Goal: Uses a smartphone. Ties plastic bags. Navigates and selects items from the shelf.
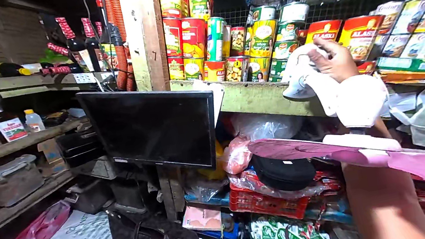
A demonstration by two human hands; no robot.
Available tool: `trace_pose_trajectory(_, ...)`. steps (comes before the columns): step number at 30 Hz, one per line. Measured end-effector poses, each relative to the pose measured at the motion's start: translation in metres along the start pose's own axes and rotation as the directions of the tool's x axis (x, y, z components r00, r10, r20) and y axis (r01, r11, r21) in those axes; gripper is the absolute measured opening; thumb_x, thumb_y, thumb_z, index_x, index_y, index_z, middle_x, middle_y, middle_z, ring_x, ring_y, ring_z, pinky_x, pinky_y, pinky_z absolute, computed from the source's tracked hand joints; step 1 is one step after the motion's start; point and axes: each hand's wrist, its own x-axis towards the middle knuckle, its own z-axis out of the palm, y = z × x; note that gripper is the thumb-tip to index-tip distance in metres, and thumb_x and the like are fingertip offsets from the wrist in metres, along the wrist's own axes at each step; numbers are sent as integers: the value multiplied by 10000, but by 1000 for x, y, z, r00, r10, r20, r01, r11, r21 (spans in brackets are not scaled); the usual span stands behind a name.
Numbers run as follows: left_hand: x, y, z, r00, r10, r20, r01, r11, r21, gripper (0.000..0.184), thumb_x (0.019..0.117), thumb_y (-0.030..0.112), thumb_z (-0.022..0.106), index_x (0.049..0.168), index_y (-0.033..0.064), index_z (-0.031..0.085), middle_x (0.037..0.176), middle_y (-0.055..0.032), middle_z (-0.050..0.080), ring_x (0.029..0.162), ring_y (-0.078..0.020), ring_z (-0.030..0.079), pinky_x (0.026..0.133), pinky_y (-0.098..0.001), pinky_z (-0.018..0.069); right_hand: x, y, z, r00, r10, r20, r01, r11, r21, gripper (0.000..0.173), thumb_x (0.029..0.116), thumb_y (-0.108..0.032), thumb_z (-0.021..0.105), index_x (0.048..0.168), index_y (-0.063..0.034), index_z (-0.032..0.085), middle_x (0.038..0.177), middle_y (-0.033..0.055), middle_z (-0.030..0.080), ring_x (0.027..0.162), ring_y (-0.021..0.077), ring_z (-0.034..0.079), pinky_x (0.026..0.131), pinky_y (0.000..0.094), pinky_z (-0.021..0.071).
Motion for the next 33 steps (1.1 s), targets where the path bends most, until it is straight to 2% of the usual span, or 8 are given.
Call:
trace_pose_trajectory(2,11,12,-4,999,40,13,-41,996,74,238,1068,162,374,1048,145,611,628,106,474,466,22,404,433,-134,364,-24,7,2,985,-24,-172,17,999,-42,480,1120,-206,371,1473,111,438,1458,344,483,1355,402,496,1150,436,376)
trace_pose_trajectory(6,32,76,16,963,267,-35,-237,902,362,290,1074,197,354,1062,126,635,647,107,491,495,7,427,457,-155,382,-119,28,52,819,420,-392,-430,900,67,429,1104,-121,359,1432,145,434,1422,296,530,1322,278,533,1144,384,363)
trace_pose_trajectory(11,59,193,89,744,598,299,-642,513,570,260,1061,187,394,1068,113,642,713,131,528,581,21,488,562,-151,447,-170,72,152,879,128,-459,155,834,530,248,1009,-61,456,1163,125,515,992,22,602,849,-34,586,811,165,513)
trace_pose_trajectory(15,102,265,158,545,704,455,-759,184,625,268,1083,227,442,1052,72,658,719,42,505,573,-32,444,539,-203,399,-114,9,173,970,-177,-167,227,905,359,370,951,-156,589,1217,100,611,1104,206,669,976,187,665,833,336,560)
trace_pose_trajectory(18,149,301,198,392,743,542,-716,-124,687,339,1077,225,444,1122,2,695,1033,-132,673,974,-214,643,898,-431,517,-34,-23,173,953,-254,-165,293,910,292,422,967,-177,593,1302,80,570,1222,257,635,1093,303,652,890,437,559)
trace_pose_trajectory(21,189,310,213,492,662,565,-599,-214,772,394,1089,229,394,1188,-28,677,1212,-239,644,1225,-411,566,1056,-653,366,47,-57,173,968,-156,-196,206,941,269,478,975,-186,627,1391,23,520,1266,235,632,1093,306,668,915,449,556)
trace_pose_trajectory(28,188,300,213,578,614,537,-492,-262,830,418,1115,260,348,1100,-17,661,1005,-221,674,1065,-416,620,1008,-669,334,141,-79,211,996,84,8,-84,993,83,1022,903,-222,736,1662,-193,52,1364,257,595,1218,444,600,989,628,468)
trace_pose_trajectory(33,198,304,212,602,604,522,-462,-270,845,425,1100,266,324,1096,1,657,1006,-202,679,1075,-382,627,1008,-647,344,135,-67,190,980,28,-195,16,975,223,995,853,-232,761,1643,-213,158,1317,206,632,1116,391,658,904,609,526)
